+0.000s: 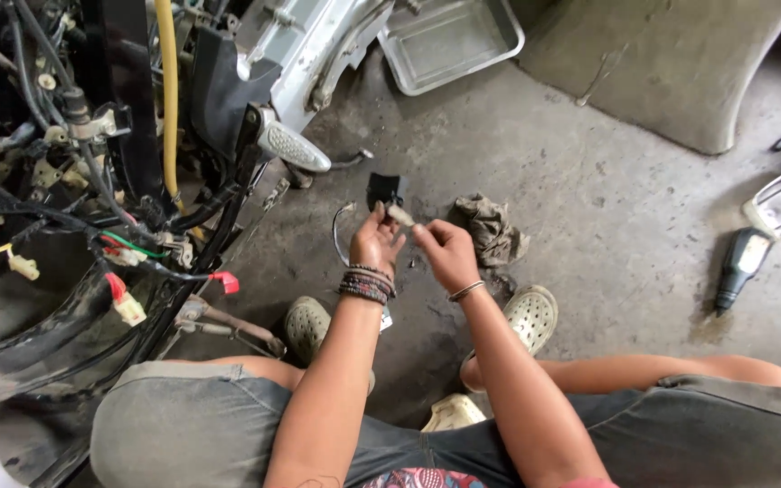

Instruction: Cleaning and inspecting a motorcycle throttle body or fuel injector assembly

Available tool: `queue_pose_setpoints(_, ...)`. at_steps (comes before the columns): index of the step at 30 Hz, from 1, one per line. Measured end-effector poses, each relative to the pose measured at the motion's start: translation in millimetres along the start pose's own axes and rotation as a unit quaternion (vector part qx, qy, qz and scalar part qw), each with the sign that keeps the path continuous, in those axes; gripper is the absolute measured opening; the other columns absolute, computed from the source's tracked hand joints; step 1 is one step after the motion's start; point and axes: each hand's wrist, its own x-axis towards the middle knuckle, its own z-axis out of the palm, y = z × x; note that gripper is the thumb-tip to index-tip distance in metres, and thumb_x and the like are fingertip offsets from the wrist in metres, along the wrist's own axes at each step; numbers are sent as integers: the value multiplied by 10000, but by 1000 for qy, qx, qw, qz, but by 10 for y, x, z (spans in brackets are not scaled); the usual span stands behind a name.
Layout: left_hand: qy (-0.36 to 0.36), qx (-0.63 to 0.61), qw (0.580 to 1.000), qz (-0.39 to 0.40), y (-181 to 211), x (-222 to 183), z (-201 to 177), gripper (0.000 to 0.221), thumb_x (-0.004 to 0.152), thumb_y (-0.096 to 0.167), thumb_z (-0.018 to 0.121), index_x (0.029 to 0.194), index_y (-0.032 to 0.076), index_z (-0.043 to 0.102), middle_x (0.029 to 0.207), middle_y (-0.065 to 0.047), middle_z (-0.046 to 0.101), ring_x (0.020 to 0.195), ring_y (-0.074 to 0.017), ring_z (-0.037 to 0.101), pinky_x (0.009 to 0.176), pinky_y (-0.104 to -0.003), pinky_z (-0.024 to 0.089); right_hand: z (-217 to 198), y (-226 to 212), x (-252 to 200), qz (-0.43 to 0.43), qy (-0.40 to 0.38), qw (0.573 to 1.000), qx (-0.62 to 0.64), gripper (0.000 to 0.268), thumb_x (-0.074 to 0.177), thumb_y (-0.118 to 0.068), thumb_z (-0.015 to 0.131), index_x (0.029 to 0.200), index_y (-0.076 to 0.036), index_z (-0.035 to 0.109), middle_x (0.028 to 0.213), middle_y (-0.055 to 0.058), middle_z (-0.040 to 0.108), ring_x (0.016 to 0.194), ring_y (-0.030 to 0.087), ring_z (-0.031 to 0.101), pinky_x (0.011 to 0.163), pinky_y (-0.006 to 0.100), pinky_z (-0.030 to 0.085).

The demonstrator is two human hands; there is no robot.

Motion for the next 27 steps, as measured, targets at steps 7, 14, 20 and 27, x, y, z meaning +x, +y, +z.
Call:
queue_pose_setpoints(7, 16, -6, 998, 54, 200, -316, 330, 253, 935, 410, 748, 1056, 194, 698, 932, 21, 673, 1058, -157, 625, 1217, -508, 181, -327, 337, -2, -27, 109, 976, -185, 340, 931, -453, 714, 852, -122, 710, 699, 170, 670, 752, 400, 670, 710, 479, 512)
queue_pose_setpoints(14, 88, 119, 988, 34, -111, 26, 288, 468, 882, 372, 838, 1224, 102, 667, 1103, -39, 681, 1082, -192, 634, 1127, -453, 363, -258, 375, 184, -10, 57, 995, -82, 262, 903, -370, 746, 767, -147, 734, 603, 84, 614, 659, 171, 586, 651, 339, 481)
queue_pose_setpoints(20, 83, 148, 982, 80, -28, -177, 342, 457, 909, 346, 809, 1254, 99, 641, 1146, -16, 640, 1096, -159, 577, 1124, -470, 367, -374, 355, 131, 43, 77, 991, -103, 333, 918, -468, 721, 777, -167, 740, 681, 120, 667, 717, 261, 658, 712, 385, 506)
queue_pose_setpoints(27, 54, 179, 974, 127, -140, -411, 541, 391, 949, 347, 764, 1202, 81, 629, 1194, -14, 598, 1178, -142, 512, 1095, -443, 374, -476, 321, 113, 84, 108, 984, -115, 376, 916, -518, 704, 779, -173, 760, 741, 134, 717, 812, 345, 699, 750, 425, 519)
